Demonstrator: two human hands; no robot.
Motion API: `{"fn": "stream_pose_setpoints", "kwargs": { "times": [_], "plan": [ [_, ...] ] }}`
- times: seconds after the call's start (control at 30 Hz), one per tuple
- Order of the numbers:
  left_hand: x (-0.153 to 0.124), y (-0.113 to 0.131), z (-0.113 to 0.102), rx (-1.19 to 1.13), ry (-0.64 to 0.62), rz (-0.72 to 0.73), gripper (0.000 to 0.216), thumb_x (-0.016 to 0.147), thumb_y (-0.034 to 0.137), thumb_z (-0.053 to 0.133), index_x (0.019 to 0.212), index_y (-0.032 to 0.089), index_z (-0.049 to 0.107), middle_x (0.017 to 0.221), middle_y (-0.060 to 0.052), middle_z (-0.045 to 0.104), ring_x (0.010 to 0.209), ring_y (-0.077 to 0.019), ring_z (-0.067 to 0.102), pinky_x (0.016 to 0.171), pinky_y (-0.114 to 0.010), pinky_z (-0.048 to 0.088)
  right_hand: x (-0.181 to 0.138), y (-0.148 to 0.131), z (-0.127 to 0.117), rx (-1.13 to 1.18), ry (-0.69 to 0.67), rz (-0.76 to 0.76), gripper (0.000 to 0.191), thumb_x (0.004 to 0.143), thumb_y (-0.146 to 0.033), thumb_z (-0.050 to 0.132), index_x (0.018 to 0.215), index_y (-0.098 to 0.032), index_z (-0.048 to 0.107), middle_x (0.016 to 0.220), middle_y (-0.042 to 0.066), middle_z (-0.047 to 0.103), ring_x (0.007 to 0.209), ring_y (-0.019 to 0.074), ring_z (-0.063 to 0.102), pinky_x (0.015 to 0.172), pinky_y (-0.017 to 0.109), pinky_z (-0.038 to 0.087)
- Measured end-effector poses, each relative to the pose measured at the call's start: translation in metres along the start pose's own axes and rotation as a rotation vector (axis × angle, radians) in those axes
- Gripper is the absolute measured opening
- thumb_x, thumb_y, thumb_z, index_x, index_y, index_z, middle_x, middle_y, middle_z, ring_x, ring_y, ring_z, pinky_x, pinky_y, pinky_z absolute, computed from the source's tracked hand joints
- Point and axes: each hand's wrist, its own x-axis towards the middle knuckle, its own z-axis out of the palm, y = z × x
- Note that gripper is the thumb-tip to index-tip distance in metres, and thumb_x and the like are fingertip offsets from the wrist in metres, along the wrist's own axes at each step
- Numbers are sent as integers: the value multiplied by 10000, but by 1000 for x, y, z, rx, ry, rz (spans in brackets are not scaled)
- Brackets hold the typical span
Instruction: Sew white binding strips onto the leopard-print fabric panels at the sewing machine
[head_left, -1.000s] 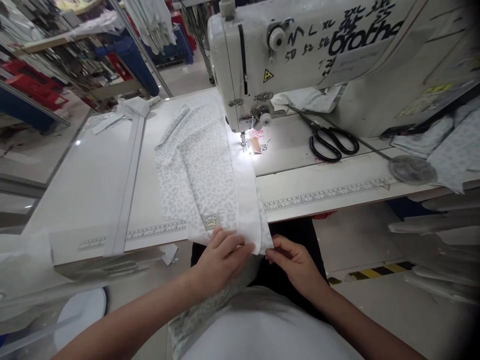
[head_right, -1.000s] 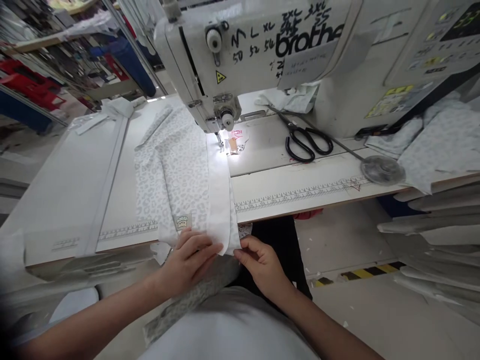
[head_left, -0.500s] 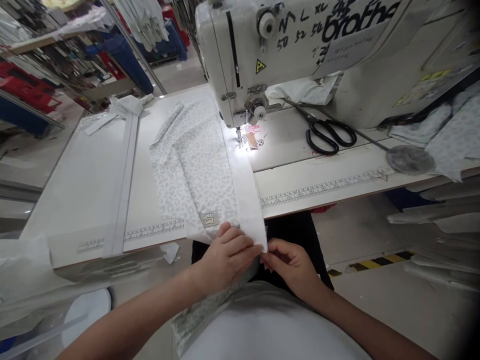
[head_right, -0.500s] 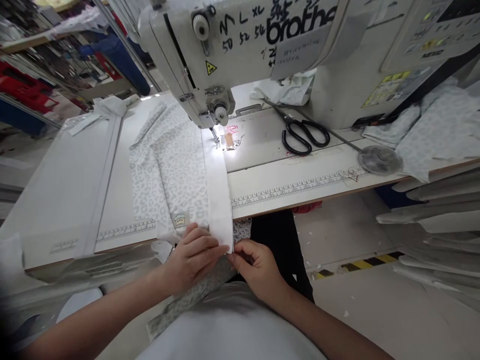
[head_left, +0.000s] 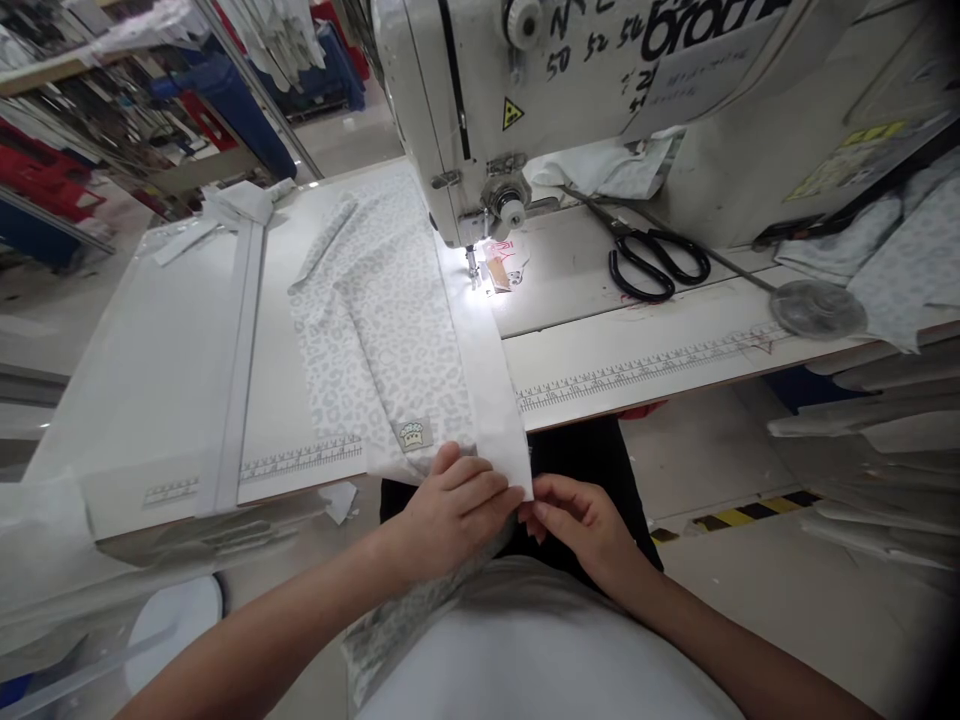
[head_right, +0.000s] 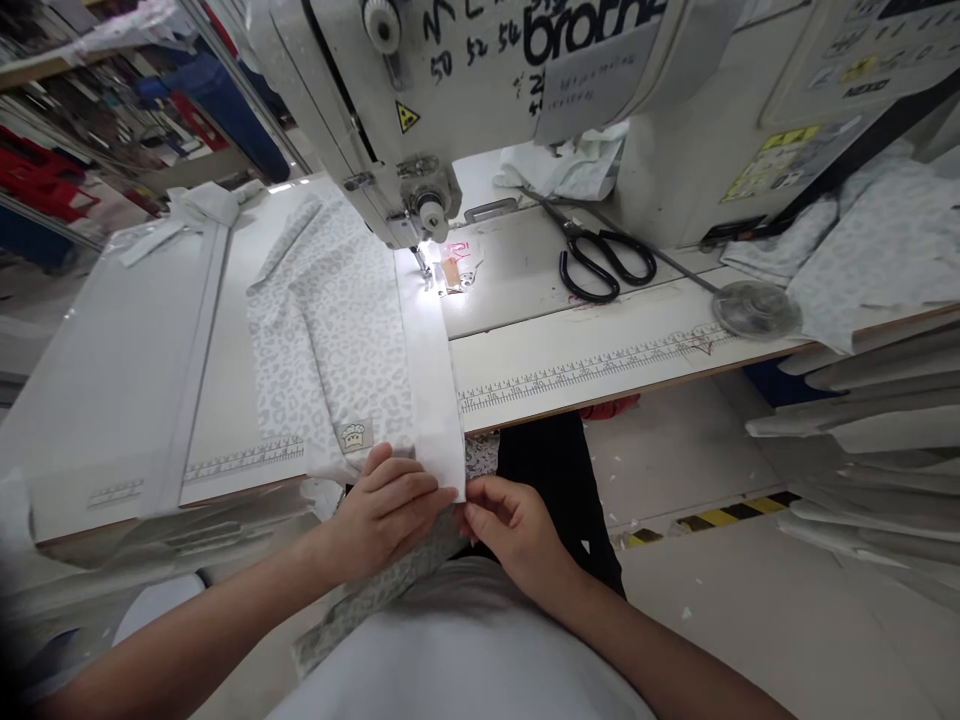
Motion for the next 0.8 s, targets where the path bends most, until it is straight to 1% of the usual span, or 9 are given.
{"fn": "stream_pose_setpoints", "kwargs": {
  "times": [0.23,0.33,0.4,0.47,0.5,0.53,0.6,0.7,0.8],
  "plan": [
    [3,0,0,12,-14,-17,164,867,207,541,1029,208,566,892,11,639,861,-140,524,880,-343,366,1,3,-1,51,-22,7,165,805,-303,540,783,-164,625,686,1,588,602,114,528,581,247,465],
    [5,1,3,-15,17,-36,146,850,207,561,994,188,572,870,10,639,857,-144,526,896,-354,347,-1,2,-3,-29,-37,-20,168,829,-277,492,798,-164,613,678,5,584,597,124,539,562,252,477],
    [6,3,4,-32,29,-61,116,839,182,563,953,184,582,842,9,641,839,-145,529,903,-364,335,-1,-2,-7,-236,28,-166,135,835,-223,480,835,-169,604,716,15,583,620,132,542,570,260,484],
    [9,6,3,-55,41,-90,90,828,165,566,912,186,588,808,9,641,799,-140,529,878,-359,347,1,-8,-11,-535,127,-435,135,816,-152,506,914,-169,597,837,49,589,737,158,563,656,296,502],
    [10,8,2,-70,50,-104,86,822,155,567,899,186,589,797,8,641,781,-138,527,861,-356,355,3,-12,-13,-683,143,-583,172,804,-119,523,955,-167,592,912,71,590,827,178,567,727,326,504],
    [13,9,0,-86,55,-114,85,817,149,567,890,185,589,791,6,642,767,-137,524,844,-354,363,6,-15,-15,-811,125,-715,207,799,-93,535,987,-163,587,971,87,591,914,197,560,798,355,494],
    [19,7,-7,-145,44,-116,78,814,139,559,874,183,585,786,1,640,752,-137,522,807,-346,381,12,-23,-19,-980,24,-903,210,814,-57,532,994,-150,588,987,92,620,1000,207,548,878,377,474],
    [33,-10,-19,-338,6,-183,78,829,177,548,903,176,570,833,-27,629,805,-149,549,772,-318,431,21,-31,-22,-1069,-63,-1052,151,841,-44,519,925,-140,600,881,68,666,940,180,584,823,331,507],
    [43,-42,-28,-379,43,-387,163,872,207,482,1014,167,552,1042,-86,600,1008,-184,547,845,-328,464,24,-36,-22,-1099,-97,-1074,138,851,-43,512,882,-138,607,857,66,676,889,170,600,765,312,525]
  ]
}}
